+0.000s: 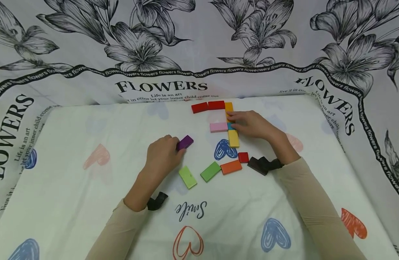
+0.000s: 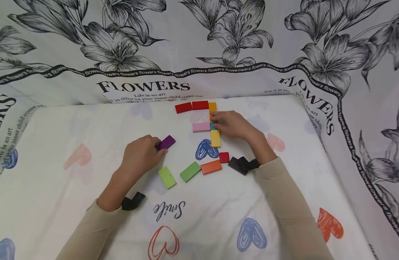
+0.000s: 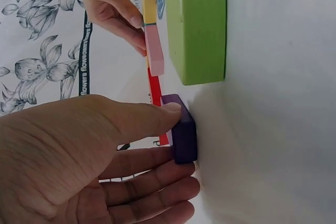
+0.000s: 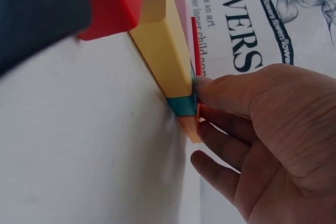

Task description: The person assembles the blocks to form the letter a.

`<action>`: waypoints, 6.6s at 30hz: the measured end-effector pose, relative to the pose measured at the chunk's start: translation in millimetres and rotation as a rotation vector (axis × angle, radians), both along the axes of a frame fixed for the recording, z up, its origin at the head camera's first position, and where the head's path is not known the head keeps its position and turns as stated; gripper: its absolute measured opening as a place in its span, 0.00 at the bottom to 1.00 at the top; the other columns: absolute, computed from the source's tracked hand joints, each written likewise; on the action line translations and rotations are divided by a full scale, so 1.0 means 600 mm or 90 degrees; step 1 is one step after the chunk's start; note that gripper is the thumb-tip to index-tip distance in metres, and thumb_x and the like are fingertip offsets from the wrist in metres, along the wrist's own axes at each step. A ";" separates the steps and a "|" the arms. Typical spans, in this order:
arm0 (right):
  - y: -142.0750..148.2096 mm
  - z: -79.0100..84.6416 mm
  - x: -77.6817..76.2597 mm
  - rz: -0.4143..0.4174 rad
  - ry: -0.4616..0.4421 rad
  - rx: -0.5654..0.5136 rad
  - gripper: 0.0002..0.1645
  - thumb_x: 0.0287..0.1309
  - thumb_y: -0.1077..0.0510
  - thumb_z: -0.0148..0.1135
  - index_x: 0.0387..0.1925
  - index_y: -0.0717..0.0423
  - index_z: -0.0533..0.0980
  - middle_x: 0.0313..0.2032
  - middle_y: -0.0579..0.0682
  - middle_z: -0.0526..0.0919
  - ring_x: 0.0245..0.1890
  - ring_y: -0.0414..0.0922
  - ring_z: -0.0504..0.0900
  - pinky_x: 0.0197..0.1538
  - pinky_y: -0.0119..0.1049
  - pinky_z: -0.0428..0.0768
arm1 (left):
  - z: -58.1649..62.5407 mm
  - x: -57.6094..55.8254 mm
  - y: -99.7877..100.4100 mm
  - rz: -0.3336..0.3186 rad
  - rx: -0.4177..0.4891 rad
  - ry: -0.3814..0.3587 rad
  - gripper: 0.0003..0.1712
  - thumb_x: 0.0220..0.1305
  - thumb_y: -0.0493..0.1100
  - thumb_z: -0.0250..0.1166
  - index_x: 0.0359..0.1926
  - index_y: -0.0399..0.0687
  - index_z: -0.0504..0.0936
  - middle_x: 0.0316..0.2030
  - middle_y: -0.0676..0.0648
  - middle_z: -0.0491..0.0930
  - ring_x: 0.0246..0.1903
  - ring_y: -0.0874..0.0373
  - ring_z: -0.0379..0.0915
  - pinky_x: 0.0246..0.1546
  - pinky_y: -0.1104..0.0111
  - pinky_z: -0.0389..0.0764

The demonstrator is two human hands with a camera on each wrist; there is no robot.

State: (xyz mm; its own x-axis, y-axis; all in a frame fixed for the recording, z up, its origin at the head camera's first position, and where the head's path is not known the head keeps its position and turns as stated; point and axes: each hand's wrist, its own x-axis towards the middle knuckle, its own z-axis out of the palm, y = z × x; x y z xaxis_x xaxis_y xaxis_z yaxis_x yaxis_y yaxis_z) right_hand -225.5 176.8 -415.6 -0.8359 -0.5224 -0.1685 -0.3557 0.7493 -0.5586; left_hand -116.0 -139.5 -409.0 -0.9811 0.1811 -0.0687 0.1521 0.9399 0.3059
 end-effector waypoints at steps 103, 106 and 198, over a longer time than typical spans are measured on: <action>0.000 0.000 0.001 0.015 -0.005 0.021 0.30 0.75 0.55 0.63 0.74 0.55 0.72 0.79 0.51 0.68 0.82 0.60 0.62 0.79 0.61 0.66 | 0.002 -0.085 0.072 -0.048 0.014 -0.069 0.19 0.67 0.51 0.74 0.53 0.45 0.90 0.42 0.45 0.89 0.38 0.51 0.79 0.40 0.62 0.79; 0.002 0.001 0.001 0.016 -0.003 0.016 0.30 0.75 0.55 0.63 0.73 0.56 0.72 0.79 0.52 0.68 0.82 0.60 0.62 0.79 0.61 0.65 | 0.004 -0.083 0.073 -0.048 0.013 -0.070 0.19 0.67 0.52 0.74 0.52 0.45 0.90 0.40 0.46 0.89 0.37 0.51 0.78 0.38 0.63 0.77; 0.003 0.008 0.004 0.040 0.021 0.043 0.28 0.77 0.55 0.60 0.73 0.56 0.72 0.78 0.52 0.69 0.80 0.58 0.66 0.80 0.58 0.66 | -0.013 0.051 0.018 -0.075 0.021 0.049 0.37 0.60 0.56 0.78 0.64 0.42 0.81 0.56 0.41 0.83 0.55 0.46 0.81 0.56 0.52 0.86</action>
